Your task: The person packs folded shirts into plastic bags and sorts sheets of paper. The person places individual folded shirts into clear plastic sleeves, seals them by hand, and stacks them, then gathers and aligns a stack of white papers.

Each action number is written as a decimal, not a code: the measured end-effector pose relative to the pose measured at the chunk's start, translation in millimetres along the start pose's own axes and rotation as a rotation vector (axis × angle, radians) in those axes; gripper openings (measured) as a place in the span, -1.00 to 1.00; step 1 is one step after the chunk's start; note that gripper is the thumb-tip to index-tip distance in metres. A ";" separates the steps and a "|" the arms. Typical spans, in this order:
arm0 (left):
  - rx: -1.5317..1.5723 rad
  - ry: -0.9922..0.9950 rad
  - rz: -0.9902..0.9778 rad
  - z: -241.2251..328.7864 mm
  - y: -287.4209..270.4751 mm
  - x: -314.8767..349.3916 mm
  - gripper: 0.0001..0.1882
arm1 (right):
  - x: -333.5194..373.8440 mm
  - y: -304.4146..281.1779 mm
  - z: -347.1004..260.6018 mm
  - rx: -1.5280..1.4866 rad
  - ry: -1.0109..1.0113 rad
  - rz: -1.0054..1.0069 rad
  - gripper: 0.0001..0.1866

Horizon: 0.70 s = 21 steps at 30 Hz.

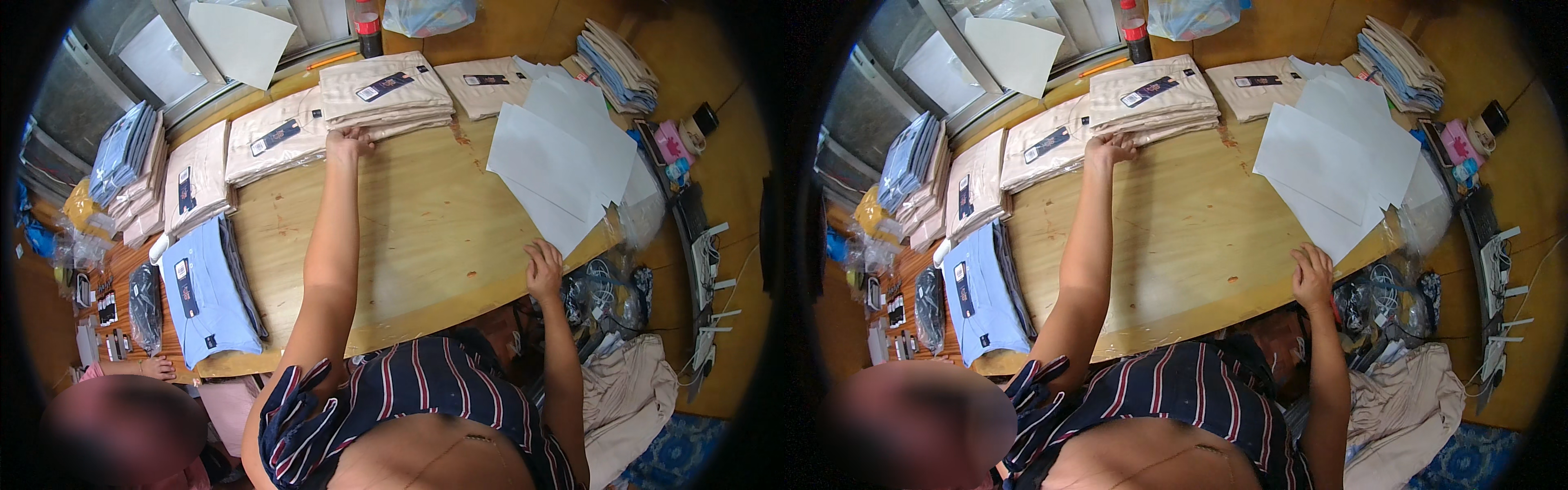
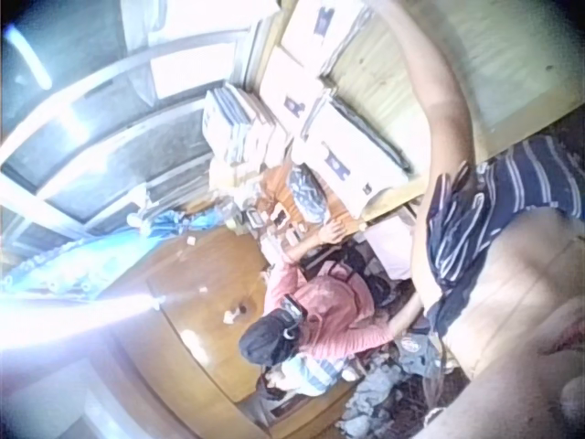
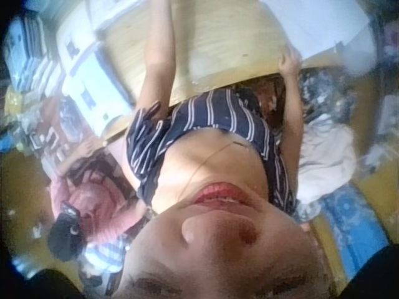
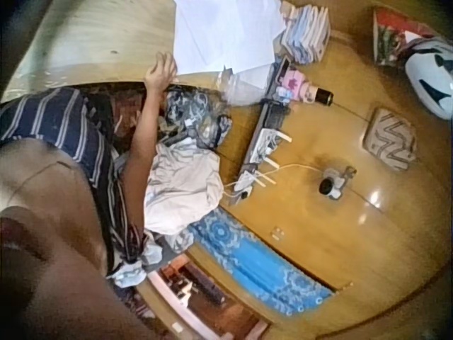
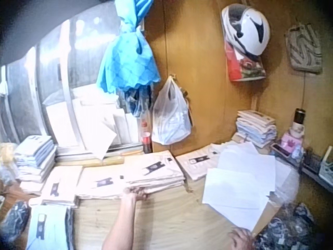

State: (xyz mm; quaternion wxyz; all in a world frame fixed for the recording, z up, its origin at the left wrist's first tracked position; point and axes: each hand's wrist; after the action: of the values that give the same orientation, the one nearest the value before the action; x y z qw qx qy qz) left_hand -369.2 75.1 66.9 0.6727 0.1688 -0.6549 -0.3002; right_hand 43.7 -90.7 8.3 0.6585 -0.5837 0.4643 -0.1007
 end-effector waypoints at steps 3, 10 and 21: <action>0.254 -0.079 -0.039 2.7 -6.8 -20.1 -0.73 | -2.3 -1.3 0.1 -0.002 -0.017 0.011 -0.68; 0.253 -0.157 -0.007 -7.1 -12.1 -55.8 -0.82 | -1.3 -0.3 1.3 -0.014 0.007 0.006 -0.70; -0.267 -0.305 -0.211 -176.1 87.7 -119.3 -0.80 | 3.3 -1.2 14.1 -0.035 0.004 0.026 -0.69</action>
State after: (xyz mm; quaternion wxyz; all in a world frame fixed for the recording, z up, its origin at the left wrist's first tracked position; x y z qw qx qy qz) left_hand -175.7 187.3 13.3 0.5472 0.0987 -0.6821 -0.4750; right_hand 56.3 -83.8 6.1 0.6484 -0.5890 0.4749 -0.0852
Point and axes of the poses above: each hand's wrist, its own x-axis away from the middle knuckle, its own y-axis out of the palm, z = x × y, and after that the axes turned 15 degrees about -y, right-handed
